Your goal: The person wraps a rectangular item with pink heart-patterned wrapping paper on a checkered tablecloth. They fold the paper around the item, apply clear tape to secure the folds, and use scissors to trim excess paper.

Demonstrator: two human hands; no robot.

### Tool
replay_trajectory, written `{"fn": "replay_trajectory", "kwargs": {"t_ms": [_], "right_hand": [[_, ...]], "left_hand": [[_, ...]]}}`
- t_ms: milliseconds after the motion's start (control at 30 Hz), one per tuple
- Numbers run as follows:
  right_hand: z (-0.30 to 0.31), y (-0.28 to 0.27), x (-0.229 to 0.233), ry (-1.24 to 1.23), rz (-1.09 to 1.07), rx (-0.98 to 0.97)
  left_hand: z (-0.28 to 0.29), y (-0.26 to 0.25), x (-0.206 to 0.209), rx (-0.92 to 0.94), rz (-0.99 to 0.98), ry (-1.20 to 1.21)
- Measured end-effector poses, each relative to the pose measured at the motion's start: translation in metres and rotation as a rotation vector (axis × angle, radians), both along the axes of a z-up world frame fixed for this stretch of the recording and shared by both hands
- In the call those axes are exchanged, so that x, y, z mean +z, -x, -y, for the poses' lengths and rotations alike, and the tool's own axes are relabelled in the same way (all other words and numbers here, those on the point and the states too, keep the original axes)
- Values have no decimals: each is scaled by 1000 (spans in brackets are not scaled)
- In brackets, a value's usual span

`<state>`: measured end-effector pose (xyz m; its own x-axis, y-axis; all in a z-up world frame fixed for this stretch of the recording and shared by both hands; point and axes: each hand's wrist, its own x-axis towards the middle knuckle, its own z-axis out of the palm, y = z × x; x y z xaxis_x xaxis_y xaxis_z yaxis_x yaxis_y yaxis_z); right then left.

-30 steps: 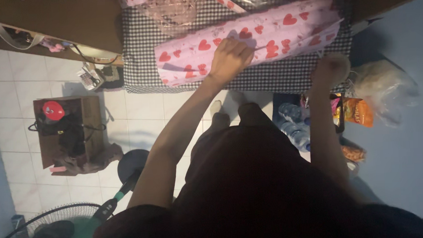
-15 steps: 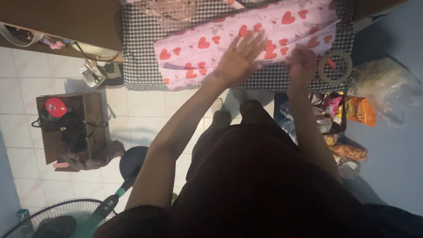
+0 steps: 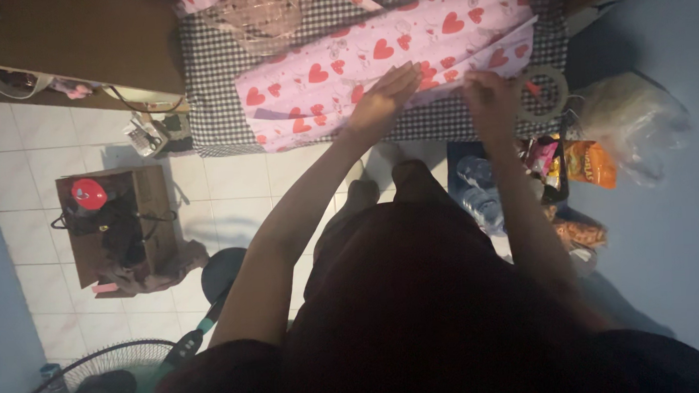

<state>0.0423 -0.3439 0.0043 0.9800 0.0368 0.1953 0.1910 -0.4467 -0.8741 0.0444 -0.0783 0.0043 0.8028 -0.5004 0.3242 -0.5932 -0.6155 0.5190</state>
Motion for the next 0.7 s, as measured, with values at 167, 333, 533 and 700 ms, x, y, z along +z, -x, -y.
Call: {"fn": "replay_trajectory", "kwargs": {"t_ms": [167, 333, 533, 700], "right_hand": [[-44, -5, 41, 251, 282, 101], [-51, -8, 47, 443, 394, 126], [-1, 13, -2, 447, 319, -97], [66, 17, -46, 622, -6, -530]], "left_hand": [[3, 5, 7, -13, 74, 109], [-1, 6, 43, 85, -2, 149], [-4, -1, 66, 258, -79, 345], [4, -9, 52, 146, -7, 229]]}}
